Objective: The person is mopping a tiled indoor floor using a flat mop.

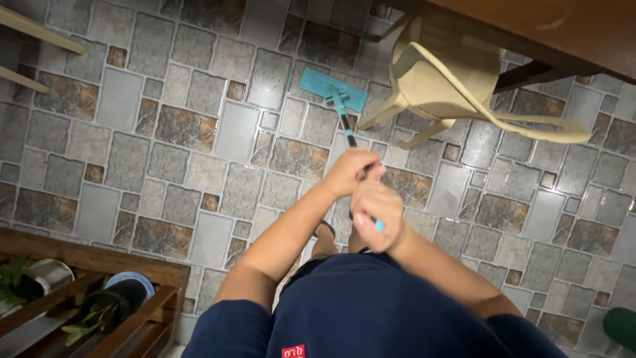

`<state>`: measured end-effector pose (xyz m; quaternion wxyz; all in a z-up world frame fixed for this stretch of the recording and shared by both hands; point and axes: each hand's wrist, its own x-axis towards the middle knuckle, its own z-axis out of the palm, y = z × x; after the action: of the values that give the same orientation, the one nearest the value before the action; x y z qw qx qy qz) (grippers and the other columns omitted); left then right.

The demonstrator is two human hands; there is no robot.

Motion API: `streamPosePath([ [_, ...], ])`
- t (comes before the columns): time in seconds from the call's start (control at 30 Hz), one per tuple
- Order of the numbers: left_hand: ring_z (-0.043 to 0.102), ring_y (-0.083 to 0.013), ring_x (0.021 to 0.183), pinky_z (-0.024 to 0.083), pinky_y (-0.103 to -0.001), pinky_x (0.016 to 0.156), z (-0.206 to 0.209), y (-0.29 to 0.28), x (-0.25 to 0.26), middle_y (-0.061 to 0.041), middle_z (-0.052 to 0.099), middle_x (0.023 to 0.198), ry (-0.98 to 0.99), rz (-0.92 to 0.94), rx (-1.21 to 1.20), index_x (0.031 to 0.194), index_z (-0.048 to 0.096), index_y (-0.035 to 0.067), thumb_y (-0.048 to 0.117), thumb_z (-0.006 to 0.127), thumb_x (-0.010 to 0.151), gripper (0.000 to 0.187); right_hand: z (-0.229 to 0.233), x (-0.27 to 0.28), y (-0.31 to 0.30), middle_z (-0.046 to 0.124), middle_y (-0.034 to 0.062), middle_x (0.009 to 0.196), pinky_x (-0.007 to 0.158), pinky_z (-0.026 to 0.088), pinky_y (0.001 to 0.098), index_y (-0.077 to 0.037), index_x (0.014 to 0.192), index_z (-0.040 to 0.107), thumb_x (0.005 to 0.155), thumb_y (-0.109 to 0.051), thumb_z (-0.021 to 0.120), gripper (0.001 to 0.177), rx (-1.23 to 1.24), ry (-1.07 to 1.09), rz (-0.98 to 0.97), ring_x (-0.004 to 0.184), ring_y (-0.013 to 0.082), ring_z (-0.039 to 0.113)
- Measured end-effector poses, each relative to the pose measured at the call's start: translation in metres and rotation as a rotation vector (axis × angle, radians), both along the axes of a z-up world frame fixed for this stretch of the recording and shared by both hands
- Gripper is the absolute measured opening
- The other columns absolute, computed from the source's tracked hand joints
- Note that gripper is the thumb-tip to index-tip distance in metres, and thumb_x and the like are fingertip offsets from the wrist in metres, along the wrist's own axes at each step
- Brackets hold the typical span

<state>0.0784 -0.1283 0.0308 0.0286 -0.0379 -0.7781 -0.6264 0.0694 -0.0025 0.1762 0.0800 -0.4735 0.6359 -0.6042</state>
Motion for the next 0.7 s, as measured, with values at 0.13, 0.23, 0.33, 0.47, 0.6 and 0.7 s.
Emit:
streamPosePath([
  [0.13, 0.054, -0.0336, 0.069, 0.043, -0.043, 0.07, -0.036, -0.004, -0.007, -0.01, 0.054, 0.066, 0.126, -0.052, -0.154, 0.078, 0.06, 0.008, 0.021, 0.073, 0.092, 0.023, -0.028, -0.002, -0.002, 0.054, 0.0103, 0.069, 0.064, 0.043, 0.0398, -0.004, 0.07, 0.052, 0.081, -0.008, 0.056, 0.012, -0.023, 0.017, 0.018, 0.063, 0.0292, 0.054],
  [0.23, 0.055, -0.0363, 0.073, 0.043, -0.045, 0.07, -0.067, -0.022, -0.024, -0.012, 0.055, 0.069, 0.166, -0.118, -0.192, 0.071, 0.054, 0.006, 0.017, 0.073, 0.073, 0.022, -0.075, -0.003, -0.013, 0.05, 0.0115, 0.068, 0.062, 0.041, 0.0417, -0.003, 0.069, 0.051, 0.078, -0.007, 0.057, 0.011, -0.021, 0.053, -0.021, 0.061, 0.0311, 0.05],
  [0.33, 0.057, -0.0367, 0.082, 0.046, -0.046, 0.076, -0.084, -0.032, -0.035, -0.012, 0.061, 0.083, 0.263, -0.043, -0.206, 0.083, 0.059, 0.007, 0.016, 0.07, 0.091, 0.016, -0.101, -0.009, -0.023, 0.048, 0.0126, 0.068, 0.062, 0.039, 0.0437, -0.003, 0.07, 0.05, 0.076, -0.007, 0.058, 0.011, 0.008, 0.111, -0.03, 0.061, 0.0334, 0.047],
  [0.47, 0.056, -0.0378, 0.073, 0.045, -0.046, 0.07, -0.057, -0.018, -0.039, -0.012, 0.059, 0.072, 0.261, -0.008, -0.241, 0.073, 0.056, 0.007, 0.02, 0.076, 0.088, 0.028, -0.076, -0.011, -0.006, 0.049, 0.0136, 0.07, 0.063, 0.04, 0.0437, -0.002, 0.072, 0.051, 0.08, -0.007, 0.056, 0.011, 0.011, 0.079, -0.041, 0.063, 0.0335, 0.049],
  [0.6, 0.053, -0.0361, 0.057, 0.04, -0.047, 0.06, -0.008, 0.012, -0.025, -0.011, 0.054, 0.057, 0.192, -0.014, -0.169, 0.064, 0.055, 0.008, 0.023, 0.078, 0.083, 0.034, -0.019, -0.01, 0.018, 0.056, 0.0123, 0.072, 0.064, 0.043, 0.0412, -0.002, 0.073, 0.053, 0.086, -0.008, 0.054, 0.014, 0.031, -0.041, -0.023, 0.063, 0.0302, 0.053],
  [0.7, 0.053, -0.0334, 0.058, 0.043, -0.047, 0.064, -0.005, 0.017, -0.021, -0.01, 0.052, 0.057, 0.189, -0.005, -0.143, 0.066, 0.054, 0.009, 0.022, 0.076, 0.085, 0.032, -0.014, -0.013, 0.02, 0.056, 0.0105, 0.069, 0.065, 0.044, 0.0404, -0.004, 0.071, 0.051, 0.086, -0.01, 0.055, 0.016, -0.034, -0.031, 0.023, 0.062, 0.0285, 0.054],
])
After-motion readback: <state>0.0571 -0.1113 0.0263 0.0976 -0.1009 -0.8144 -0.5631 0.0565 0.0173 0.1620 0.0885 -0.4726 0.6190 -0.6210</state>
